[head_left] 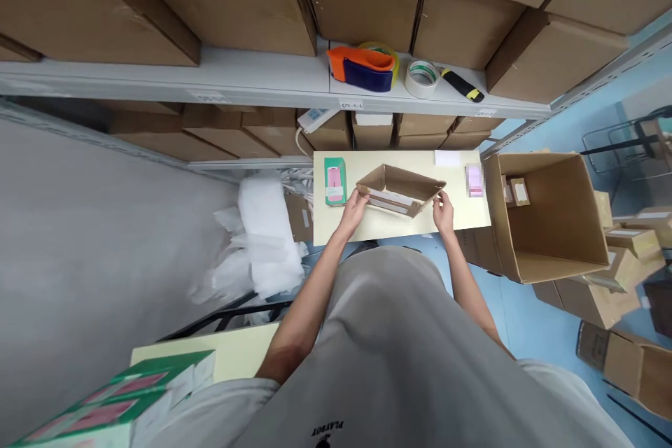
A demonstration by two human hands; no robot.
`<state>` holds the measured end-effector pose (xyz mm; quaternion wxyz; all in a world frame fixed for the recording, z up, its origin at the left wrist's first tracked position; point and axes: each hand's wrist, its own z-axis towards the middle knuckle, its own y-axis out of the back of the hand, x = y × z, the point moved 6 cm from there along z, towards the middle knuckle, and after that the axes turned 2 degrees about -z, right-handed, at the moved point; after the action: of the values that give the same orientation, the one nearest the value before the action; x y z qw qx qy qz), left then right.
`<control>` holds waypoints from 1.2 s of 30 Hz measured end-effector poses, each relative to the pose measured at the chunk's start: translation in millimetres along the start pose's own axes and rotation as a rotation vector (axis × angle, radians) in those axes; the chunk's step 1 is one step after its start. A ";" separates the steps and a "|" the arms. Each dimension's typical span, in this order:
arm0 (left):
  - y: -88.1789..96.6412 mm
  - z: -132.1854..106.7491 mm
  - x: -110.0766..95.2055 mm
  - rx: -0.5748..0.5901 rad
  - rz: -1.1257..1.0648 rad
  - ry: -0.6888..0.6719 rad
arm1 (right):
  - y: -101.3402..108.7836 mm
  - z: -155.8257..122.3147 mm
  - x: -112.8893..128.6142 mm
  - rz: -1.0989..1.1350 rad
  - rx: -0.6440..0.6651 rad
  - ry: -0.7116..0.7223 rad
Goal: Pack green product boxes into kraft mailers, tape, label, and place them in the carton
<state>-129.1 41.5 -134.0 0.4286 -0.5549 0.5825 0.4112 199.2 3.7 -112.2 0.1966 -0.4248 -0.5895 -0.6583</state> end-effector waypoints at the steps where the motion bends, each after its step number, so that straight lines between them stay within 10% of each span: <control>1: -2.6 4.7 1.4 0.019 -0.001 0.030 | -5.6 2.6 0.3 0.008 0.011 -0.015; 9: -4.2 0.7 5.8 0.017 -0.018 0.211 | -14.3 4.2 7.9 0.127 -0.055 -0.185; 16: 9.9 6.3 -30.9 -0.154 0.249 0.077 | 6.3 -1.9 25.8 0.090 0.021 -0.313; 36: -23.8 -30.2 -53.1 -0.376 0.618 0.011 | 14.2 41.7 60.3 -0.458 0.326 -0.027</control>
<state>-105.8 27.2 -74.4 0.1716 -0.4240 0.6393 0.6182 189.7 54.4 -58.2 0.1006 -0.2522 -0.7707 -0.5765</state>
